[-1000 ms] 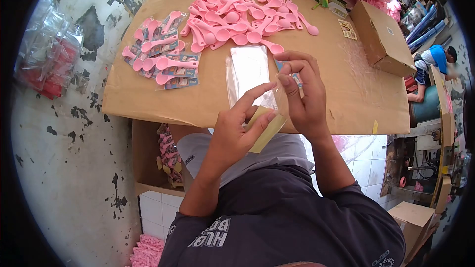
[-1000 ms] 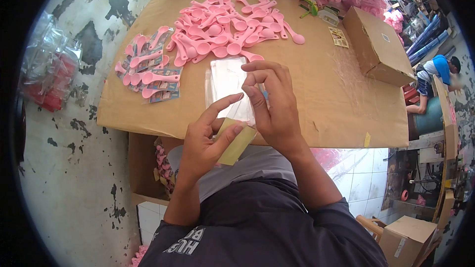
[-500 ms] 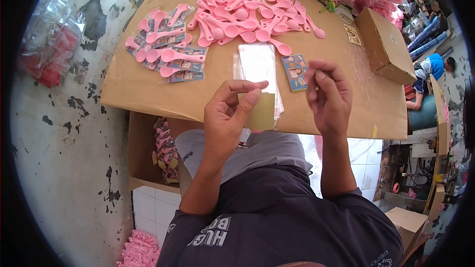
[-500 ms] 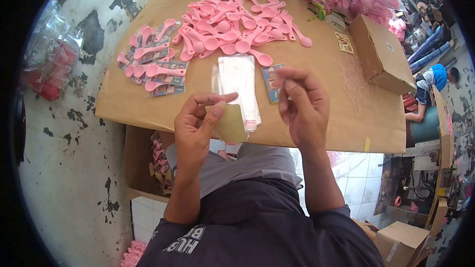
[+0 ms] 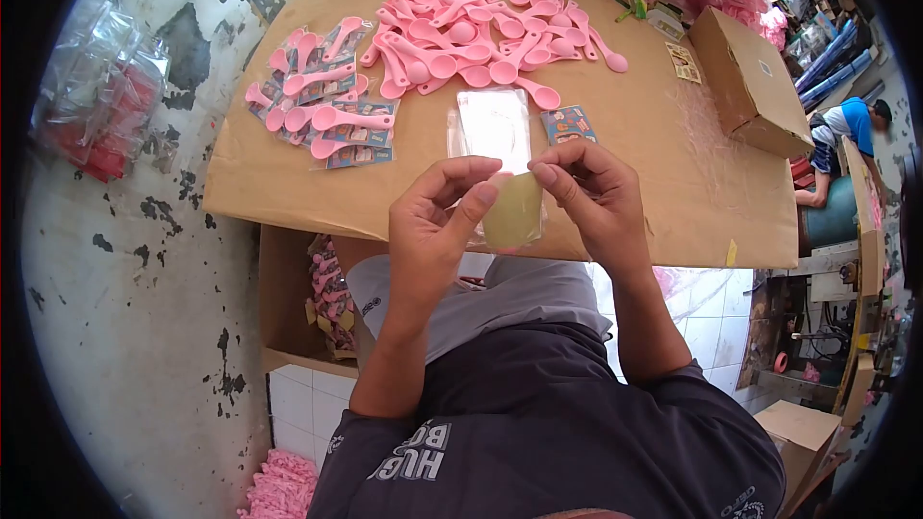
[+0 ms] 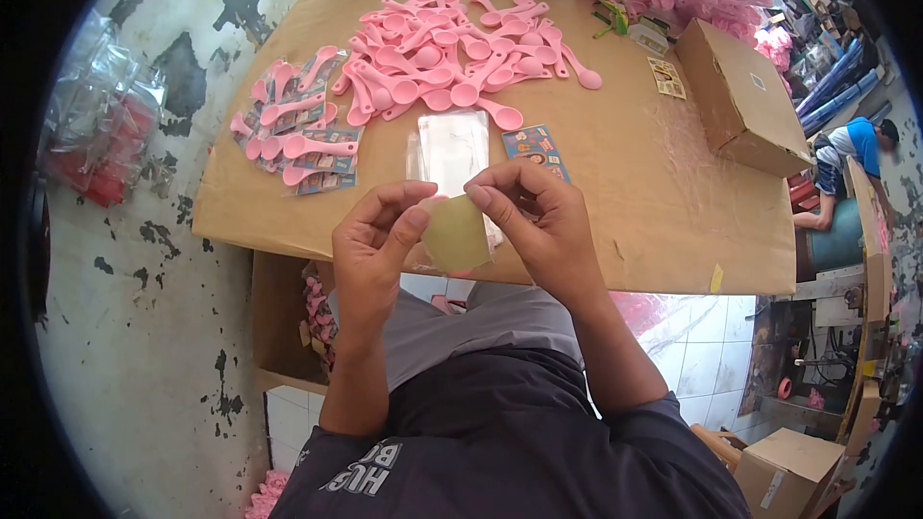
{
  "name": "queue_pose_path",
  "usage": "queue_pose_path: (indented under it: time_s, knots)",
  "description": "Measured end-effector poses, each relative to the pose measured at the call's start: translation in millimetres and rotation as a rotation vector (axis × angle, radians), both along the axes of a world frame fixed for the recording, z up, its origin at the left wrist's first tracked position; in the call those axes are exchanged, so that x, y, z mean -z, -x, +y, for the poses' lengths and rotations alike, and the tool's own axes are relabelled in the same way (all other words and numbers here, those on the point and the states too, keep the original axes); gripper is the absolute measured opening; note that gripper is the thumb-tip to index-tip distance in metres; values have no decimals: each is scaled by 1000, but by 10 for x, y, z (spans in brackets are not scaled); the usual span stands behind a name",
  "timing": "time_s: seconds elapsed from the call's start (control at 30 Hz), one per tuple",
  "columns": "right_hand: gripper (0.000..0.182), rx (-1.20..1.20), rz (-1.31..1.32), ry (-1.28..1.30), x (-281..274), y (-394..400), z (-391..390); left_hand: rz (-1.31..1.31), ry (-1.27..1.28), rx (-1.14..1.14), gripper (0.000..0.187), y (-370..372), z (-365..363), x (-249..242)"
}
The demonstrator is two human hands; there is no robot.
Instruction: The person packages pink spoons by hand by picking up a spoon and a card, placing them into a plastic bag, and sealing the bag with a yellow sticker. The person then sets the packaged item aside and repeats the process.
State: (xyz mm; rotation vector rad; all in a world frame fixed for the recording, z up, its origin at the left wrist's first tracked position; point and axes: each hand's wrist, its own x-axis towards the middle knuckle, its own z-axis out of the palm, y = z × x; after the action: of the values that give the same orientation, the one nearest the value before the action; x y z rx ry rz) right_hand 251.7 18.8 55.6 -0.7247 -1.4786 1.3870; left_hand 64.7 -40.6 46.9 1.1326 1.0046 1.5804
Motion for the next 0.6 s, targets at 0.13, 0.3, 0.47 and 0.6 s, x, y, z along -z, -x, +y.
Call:
queue_pose_path:
  time_s: [0.13,0.3,0.47,0.6]
  knots:
    - [14,-16,-51,75,-43,-39,-33,-133,124,46,25,-8,-47,-133]
    - [14,-8,-50,48,-85,-19,-76,-63,90,11,25,-9,-70,-87]
    - [12,-37,23,46,-51,-38,-59,-97,70,-4,23,18,-88,-40]
    - [13,-136,53,-16,19,-91,8,-66,-18,17,17,87,-112,29]
